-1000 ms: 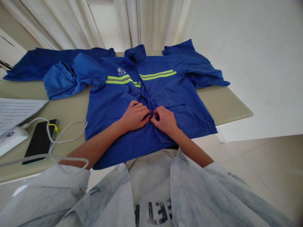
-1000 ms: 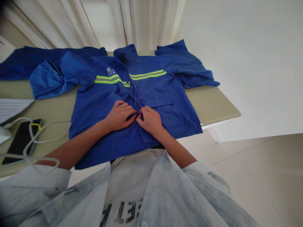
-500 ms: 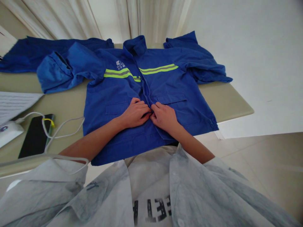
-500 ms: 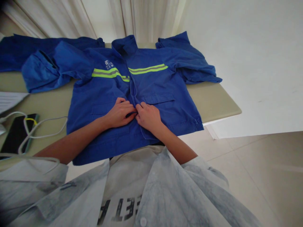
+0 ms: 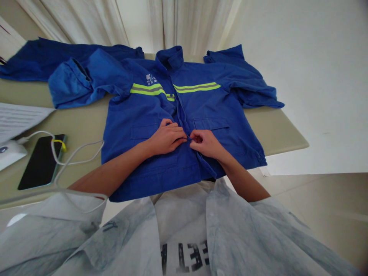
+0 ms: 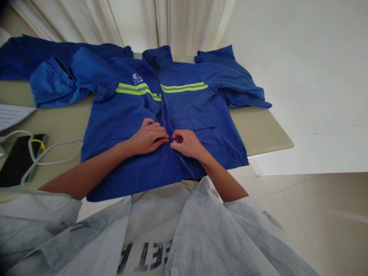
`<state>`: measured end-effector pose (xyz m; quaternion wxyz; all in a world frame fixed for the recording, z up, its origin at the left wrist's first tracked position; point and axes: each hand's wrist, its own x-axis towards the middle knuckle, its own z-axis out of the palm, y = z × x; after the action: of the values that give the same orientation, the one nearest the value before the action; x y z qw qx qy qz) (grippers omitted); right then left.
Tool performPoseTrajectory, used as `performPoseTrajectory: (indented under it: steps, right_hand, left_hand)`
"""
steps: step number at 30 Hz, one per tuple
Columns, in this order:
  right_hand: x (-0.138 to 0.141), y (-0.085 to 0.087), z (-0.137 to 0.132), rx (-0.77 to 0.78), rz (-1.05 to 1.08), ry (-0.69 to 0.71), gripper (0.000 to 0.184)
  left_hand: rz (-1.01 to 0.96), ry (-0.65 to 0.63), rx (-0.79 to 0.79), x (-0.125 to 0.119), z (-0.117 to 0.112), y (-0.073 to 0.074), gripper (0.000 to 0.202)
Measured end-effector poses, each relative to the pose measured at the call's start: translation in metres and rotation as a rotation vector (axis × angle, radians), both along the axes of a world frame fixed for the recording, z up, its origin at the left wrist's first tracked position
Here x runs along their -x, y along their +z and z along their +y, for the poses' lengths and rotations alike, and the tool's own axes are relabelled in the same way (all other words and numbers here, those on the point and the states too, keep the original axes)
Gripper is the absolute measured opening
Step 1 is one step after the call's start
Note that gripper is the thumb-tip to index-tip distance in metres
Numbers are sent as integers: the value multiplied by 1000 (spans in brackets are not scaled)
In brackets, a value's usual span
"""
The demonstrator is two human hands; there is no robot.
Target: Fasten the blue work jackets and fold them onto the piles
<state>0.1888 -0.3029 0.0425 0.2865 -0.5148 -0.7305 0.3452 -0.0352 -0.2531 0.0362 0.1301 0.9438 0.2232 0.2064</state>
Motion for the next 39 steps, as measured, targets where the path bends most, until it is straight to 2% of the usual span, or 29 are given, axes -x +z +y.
performPoseTrajectory:
  steps: [4,8,16,27,39]
  right_hand:
    - [-1,1,-1,80,91,38,6]
    - [-5,4,0,92,97,33,7]
    - [-11,10,3,231,210,138,19]
    - [-7,-2,-3,107,159,88,14]
    - [-15,-8,-1,-18,56,75,20]
  left_hand:
    - [-49,1,45,-1,0,-1,21]
    - [-97,-7,77,-1,-1,-3,22]
    - [-186,-4,130,0,2,-9,21]
    - [-169,0,230,1,3,-2,24]
    - [-134,-19,215,3,0,1,27]
